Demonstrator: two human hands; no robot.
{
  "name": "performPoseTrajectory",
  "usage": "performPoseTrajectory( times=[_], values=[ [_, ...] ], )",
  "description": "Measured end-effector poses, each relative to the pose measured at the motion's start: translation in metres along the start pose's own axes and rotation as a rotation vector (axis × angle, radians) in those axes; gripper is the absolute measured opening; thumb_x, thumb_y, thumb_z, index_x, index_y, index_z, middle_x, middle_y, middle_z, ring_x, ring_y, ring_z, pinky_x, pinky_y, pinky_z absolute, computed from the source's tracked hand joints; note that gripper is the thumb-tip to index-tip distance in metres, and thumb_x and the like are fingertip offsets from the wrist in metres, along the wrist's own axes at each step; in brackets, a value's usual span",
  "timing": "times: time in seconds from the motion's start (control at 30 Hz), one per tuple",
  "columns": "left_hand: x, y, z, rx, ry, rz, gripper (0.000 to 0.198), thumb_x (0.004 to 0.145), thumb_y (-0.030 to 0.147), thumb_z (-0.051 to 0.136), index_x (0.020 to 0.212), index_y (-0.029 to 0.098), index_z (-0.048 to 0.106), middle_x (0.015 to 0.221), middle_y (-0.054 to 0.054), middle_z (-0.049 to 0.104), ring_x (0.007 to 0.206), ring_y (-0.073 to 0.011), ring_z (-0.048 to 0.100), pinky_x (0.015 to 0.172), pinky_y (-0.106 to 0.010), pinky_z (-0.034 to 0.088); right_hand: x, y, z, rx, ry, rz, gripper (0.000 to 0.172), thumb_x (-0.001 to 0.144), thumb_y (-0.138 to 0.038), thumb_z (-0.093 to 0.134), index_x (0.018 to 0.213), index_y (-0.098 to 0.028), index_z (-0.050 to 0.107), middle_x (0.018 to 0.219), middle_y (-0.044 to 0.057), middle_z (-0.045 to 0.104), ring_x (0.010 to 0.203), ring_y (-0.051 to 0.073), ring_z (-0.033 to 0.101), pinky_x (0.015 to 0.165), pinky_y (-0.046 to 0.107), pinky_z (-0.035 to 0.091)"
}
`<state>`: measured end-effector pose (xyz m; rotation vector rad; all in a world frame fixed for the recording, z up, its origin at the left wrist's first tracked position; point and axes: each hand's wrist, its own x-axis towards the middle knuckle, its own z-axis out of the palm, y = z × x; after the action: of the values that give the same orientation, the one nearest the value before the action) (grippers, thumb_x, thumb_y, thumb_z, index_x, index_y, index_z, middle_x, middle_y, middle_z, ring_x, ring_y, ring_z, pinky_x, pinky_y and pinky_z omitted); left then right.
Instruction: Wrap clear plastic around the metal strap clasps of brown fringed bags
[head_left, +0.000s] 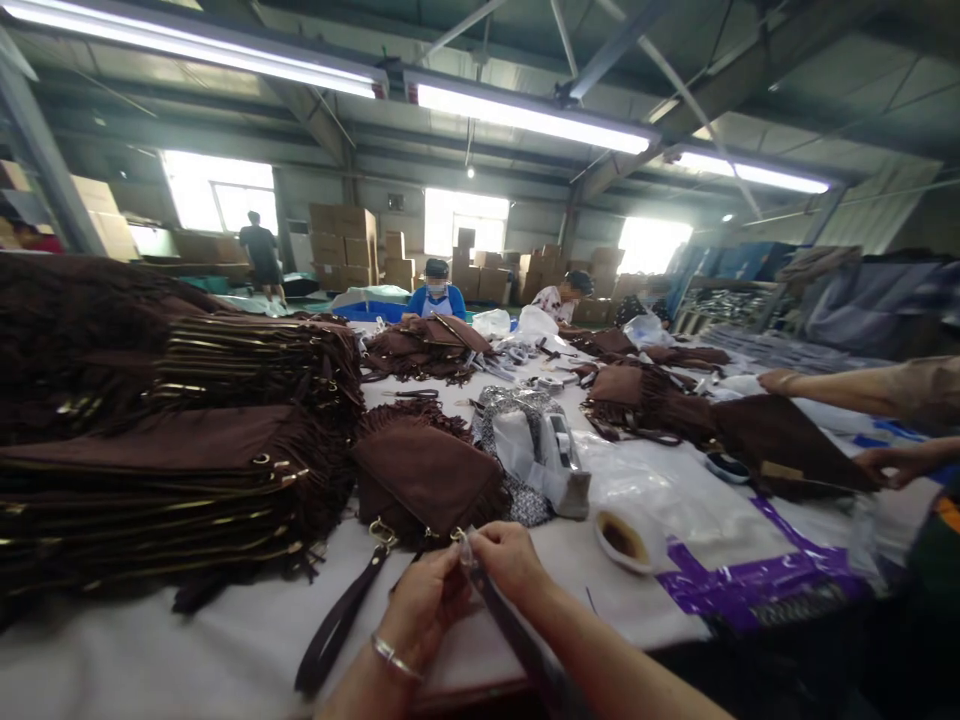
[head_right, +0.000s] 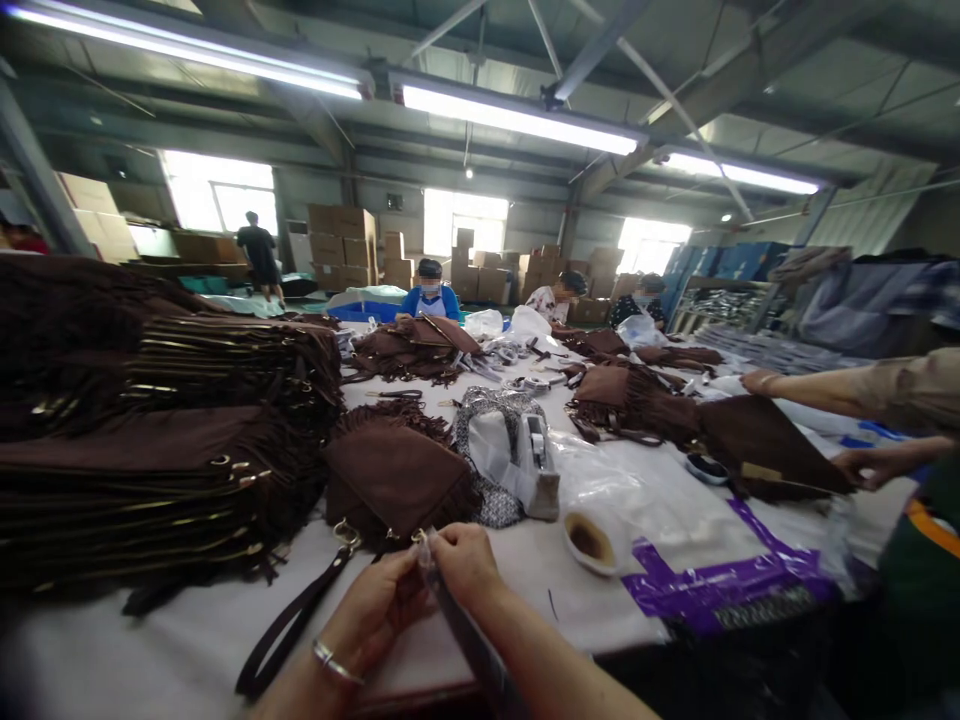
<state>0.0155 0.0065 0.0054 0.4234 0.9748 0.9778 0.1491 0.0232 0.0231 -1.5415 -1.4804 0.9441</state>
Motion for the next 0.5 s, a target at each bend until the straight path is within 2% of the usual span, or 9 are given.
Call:
performPoseTrajectory(
  times=[0.17,0.3,0.5],
  values=[
    [-0.014,-0.005,-0.005,0.024,-0.053,-0.015,0.029,0.072,0.032,0.075,0.094,0.016,0.065,0.086,-0.007,0.072,0.068,-0.0153,0.068,0.056,-0.024,0.053,0.007,0.004,0.008,0.023,0.006,-0.074,0.022,0.075,-0.029,0.056,0.074,-0.015,0.073,0.071,0.004,0.072,0.067,0.017,0.063,0.062,0.024,0.047],
    [-0.018,-0.007,-0.006,0.062,0.013,-0.016,0.028,0.068,0.029,0.078,0.088,0.014,0.065,0.079,-0.007,0.071,0.063,-0.0133,0.066,0.052,-0.020,0.049,0.017,0.013,0.014,-0.013,0.005,-0.133,0.025,0.074,-0.025,0.056,0.087,-0.014,0.073,0.080,0.006,0.073,0.075,0.018,0.064,0.070,0.027,0.049],
    [-0.007,0.000,0.005,0.067,0.140,0.051,0.016,0.073,0.023,0.070,0.086,0.014,0.064,0.071,-0.005,0.069,0.058,-0.0133,0.065,0.050,-0.021,0.049,0.019,0.018,0.016,0.020,-0.017,-0.052,0.017,0.070,-0.022,0.056,0.076,-0.013,0.070,0.071,0.005,0.069,0.068,0.017,0.061,0.064,0.026,0.047]
  ],
)
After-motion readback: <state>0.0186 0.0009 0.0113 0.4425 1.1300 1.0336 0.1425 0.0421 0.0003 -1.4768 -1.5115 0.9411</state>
